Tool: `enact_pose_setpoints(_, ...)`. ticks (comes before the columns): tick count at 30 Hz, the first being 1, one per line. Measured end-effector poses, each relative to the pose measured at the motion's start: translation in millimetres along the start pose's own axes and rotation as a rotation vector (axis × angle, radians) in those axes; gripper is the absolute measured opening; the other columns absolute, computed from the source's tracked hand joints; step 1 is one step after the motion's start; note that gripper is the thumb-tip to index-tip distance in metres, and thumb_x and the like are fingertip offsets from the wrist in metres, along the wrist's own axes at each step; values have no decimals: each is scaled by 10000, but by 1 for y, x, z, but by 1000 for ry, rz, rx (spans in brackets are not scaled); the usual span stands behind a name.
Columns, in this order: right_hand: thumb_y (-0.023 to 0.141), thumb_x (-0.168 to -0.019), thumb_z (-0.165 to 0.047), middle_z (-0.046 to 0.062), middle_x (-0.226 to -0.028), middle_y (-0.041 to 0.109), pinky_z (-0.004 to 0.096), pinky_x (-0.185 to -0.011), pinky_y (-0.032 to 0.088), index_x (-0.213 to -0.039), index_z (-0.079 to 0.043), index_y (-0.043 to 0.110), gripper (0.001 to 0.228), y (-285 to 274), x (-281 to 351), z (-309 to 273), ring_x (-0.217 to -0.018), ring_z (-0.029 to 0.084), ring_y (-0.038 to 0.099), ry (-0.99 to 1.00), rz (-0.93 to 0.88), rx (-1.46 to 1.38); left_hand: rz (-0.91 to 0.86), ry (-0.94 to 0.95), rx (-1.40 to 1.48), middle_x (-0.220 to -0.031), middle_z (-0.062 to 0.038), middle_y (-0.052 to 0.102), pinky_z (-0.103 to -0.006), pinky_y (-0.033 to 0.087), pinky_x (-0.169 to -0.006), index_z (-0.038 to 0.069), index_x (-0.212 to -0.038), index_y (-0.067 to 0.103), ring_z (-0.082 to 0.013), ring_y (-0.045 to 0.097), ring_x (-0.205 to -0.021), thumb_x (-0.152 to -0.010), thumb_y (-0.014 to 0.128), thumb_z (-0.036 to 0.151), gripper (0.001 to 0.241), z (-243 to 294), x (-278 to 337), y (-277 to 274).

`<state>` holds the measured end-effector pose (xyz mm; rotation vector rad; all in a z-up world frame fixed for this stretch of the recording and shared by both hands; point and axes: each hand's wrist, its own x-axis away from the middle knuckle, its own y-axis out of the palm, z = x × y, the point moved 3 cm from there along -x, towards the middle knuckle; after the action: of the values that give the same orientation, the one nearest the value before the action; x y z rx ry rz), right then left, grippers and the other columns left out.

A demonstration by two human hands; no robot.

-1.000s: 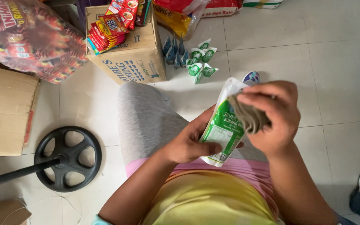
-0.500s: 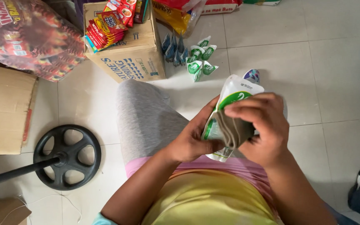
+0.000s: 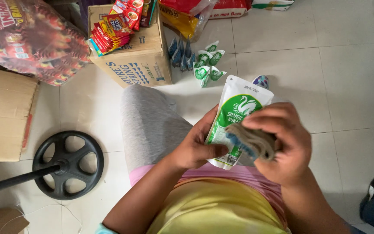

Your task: The recorder is seen wiping dust and dirt off vinegar pouches using a cloth and then organizing them on a grocery store shelf.

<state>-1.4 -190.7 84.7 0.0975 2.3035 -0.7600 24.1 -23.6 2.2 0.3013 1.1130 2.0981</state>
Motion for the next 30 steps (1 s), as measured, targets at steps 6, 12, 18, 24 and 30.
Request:
enact_pose_setpoints(6, 855, -775, -136, 16, -1084, 686, 391, -902, 510, -1093, -113, 684, 363, 7, -4, -2, -1025, 261, 619, -79, -55, 199, 70, -74, -302, -1536, -46, 449, -340, 395, -1124, 58, -1685, 184, -161, 435, -1412, -789, 616, -91, 1006, 14, -3, 8)
enact_pose_setpoints(12, 809, -961, -75, 44, -1179, 673, 324, -908, 537, -1228, -95, 652, 310, -11, -14, 49, -1060, 179, 653, 77, 156, 123, -150, -98, -150, -1477, -139, 523, -427, 463, -1222, 56, -1740, 178, -293, 549, -1356, -830, 614, -82, 1018, -6, 3, 1)
enact_pose_setpoints(18, 765, -877, -100, 70, -1190, 561, 305, -819, 543, -1194, -85, 663, 333, -4, -14, 16, -1013, 147, 608, 57, 124, 4, -18, -89, -30, -1568, -73, 427, -473, 478, -1189, 103, -1687, 133, -238, 494, -1424, -800, 611, -75, 1023, 4, -6, 12)
enact_pose_setpoints(24, 747, -852, -26, 64, -1120, 599, 324, -811, 533, -1175, -103, 742, 332, 14, -8, 30, -1031, 203, 601, 30, -1, 272, -69, -117, -277, -1414, -154, 547, -455, 447, -1186, 42, -1723, 226, -279, 549, -1381, -848, 633, -122, 979, -20, 4, -13)
enact_pose_setpoints(30, 819, -1042, -100, 69, -1184, 587, 276, -876, 551, -1241, -77, 697, 234, -16, -17, 64, -1062, 137, 617, 141, 146, 115, -63, -124, 9, -1514, -151, 527, -506, 468, -1184, 107, -1679, 243, -334, 603, -1339, -877, 682, 17, 919, -12, 3, 1)
